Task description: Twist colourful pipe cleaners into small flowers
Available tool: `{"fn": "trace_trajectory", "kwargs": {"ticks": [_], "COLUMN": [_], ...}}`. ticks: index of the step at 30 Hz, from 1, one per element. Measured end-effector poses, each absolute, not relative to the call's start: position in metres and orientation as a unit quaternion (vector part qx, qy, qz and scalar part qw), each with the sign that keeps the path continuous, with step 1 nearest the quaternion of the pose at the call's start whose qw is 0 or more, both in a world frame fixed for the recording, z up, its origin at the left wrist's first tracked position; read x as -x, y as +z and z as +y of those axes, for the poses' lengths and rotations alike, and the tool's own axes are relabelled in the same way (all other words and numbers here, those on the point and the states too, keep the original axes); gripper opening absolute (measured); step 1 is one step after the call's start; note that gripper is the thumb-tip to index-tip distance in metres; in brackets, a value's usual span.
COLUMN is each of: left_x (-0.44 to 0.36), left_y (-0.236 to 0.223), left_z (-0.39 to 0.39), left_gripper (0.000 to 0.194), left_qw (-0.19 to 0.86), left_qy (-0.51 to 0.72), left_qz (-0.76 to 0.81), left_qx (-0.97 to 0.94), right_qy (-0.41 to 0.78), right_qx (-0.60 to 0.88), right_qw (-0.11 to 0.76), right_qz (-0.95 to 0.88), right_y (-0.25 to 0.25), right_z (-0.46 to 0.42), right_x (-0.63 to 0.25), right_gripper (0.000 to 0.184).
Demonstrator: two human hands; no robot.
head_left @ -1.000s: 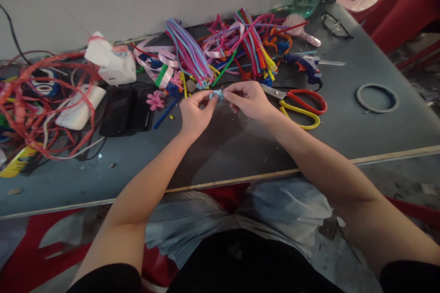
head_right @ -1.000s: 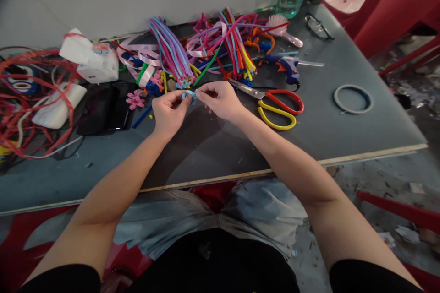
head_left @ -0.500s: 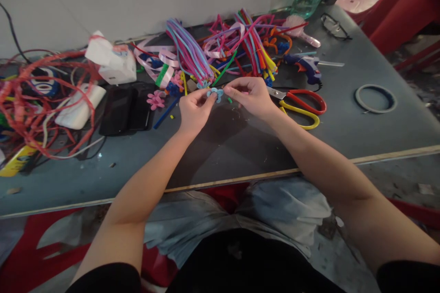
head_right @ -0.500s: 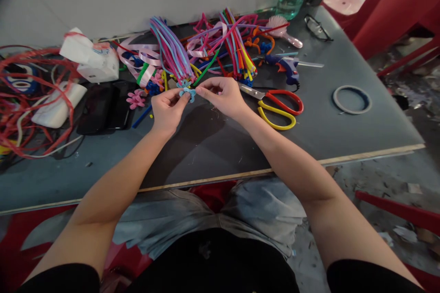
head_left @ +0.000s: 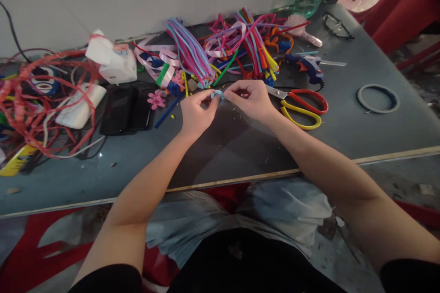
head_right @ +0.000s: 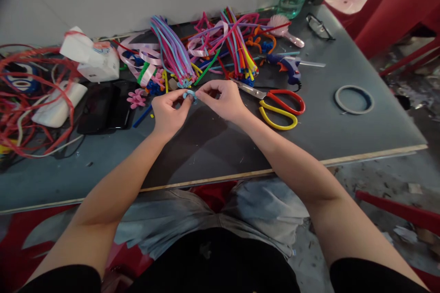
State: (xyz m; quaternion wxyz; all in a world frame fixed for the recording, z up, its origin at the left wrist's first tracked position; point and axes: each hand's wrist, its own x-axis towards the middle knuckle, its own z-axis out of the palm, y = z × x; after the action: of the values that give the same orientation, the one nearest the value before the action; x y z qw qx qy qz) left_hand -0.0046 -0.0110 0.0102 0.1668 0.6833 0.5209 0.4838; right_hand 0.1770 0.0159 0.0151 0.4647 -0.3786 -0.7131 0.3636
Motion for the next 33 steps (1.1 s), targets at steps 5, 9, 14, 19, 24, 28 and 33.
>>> {"fn": "trace_trajectory", "kwargs": {"ticks": [5,9,14,19,24,28,33], "left_x": [0.006,0.005,0.005,0.006,0.006,0.008,0.010], "left_y": [0.009,0.008,0.004,0.003,0.003,-0.002,-0.006], "left_z": [-0.011,-0.012,-0.010,-0.009,-0.008,-0.006,-0.005], "left_gripper": [0.021,0.015,0.016,0.018,0.020,0.023,0.028], "left_qw": [0.145,0.074,0.035,0.003,-0.039,-0.049,-0.033], "left_qy": [0.478,0.461,0.454,0.436,0.453,0.435,0.420], "left_qz": [0.511,0.475,0.455,0.452,0.420,0.409,0.384], "left_qx": [-0.699,-0.746,-0.765,-0.778,-0.785,-0.800,-0.821], "right_qy": [0.301,0.213,0.176,0.182,0.180,0.227,0.374], "right_qx": [0.390,0.362,0.387,0.402,0.378,0.393,0.405], "right_qw": [0.493,0.454,0.456,0.439,0.400,0.365,0.334], "right_qz": [-0.717,-0.786,-0.782,-0.783,-0.815,-0.813,-0.765], "right_y": [0.019,0.023,0.019,0.018,0.024,0.027,0.025], "right_z": [0.015,0.011,0.009,0.008,0.008,0.010,0.018], "right_x": [-0.180,-0.180,-0.176,-0.175,-0.178,-0.178,-0.186], "right_gripper": [0.041,0.028,0.021,0.019,0.019,0.020,0.037]}}
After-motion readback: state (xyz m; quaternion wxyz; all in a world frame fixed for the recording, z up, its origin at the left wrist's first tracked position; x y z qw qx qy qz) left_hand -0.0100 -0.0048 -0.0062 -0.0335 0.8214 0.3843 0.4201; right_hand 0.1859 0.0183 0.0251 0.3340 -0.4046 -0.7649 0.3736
